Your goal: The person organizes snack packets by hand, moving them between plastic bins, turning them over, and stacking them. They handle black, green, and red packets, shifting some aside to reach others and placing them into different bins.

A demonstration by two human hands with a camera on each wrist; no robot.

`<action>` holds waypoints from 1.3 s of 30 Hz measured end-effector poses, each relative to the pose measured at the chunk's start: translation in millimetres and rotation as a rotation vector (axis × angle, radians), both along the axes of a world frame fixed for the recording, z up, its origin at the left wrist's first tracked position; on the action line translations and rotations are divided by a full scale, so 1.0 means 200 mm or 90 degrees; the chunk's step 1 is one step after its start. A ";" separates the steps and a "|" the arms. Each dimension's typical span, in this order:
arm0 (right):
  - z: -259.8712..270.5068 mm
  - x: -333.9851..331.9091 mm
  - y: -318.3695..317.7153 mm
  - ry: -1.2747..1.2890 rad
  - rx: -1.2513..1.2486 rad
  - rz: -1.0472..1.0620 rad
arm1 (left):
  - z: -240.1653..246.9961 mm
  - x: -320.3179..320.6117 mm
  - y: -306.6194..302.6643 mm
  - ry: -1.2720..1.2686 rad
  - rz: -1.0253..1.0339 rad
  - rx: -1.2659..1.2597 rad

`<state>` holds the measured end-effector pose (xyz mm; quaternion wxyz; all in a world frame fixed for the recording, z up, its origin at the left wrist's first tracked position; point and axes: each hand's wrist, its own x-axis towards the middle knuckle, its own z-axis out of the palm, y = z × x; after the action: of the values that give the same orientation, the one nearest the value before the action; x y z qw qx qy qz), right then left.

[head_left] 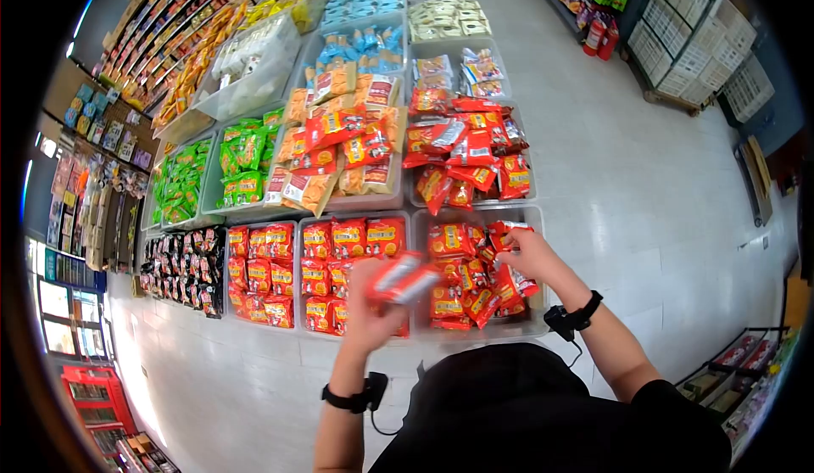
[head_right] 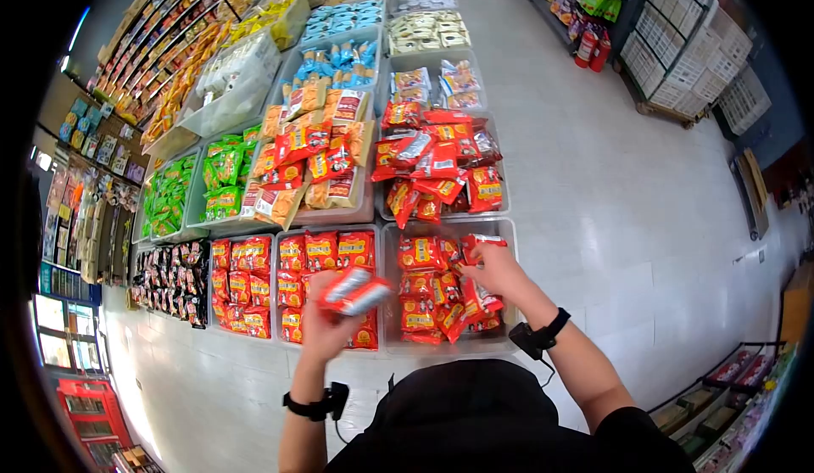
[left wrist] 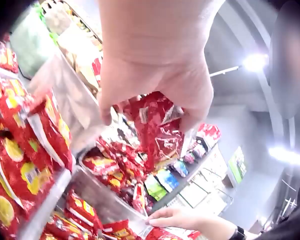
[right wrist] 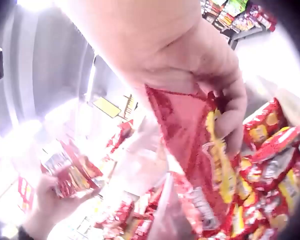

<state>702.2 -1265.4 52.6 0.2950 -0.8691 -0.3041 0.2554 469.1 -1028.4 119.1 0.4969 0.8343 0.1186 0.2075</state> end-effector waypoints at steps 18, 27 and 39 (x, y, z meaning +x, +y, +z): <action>0.54 0.46 1.71 0.429 0.708 -0.227 | 0.27 0.73 1.18 0.170 0.374 -0.080; 0.53 0.52 1.69 -0.181 0.246 -0.046 | 0.17 0.64 1.21 0.045 0.387 0.096; 0.22 0.24 0.34 0.069 0.257 -0.027 | 0.23 0.27 -0.01 0.155 -0.028 0.129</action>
<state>750.8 -1197.2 96.2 0.4845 -0.7833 -0.3144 0.2297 522.6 -1030.0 165.2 0.3965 0.9016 0.1381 0.1043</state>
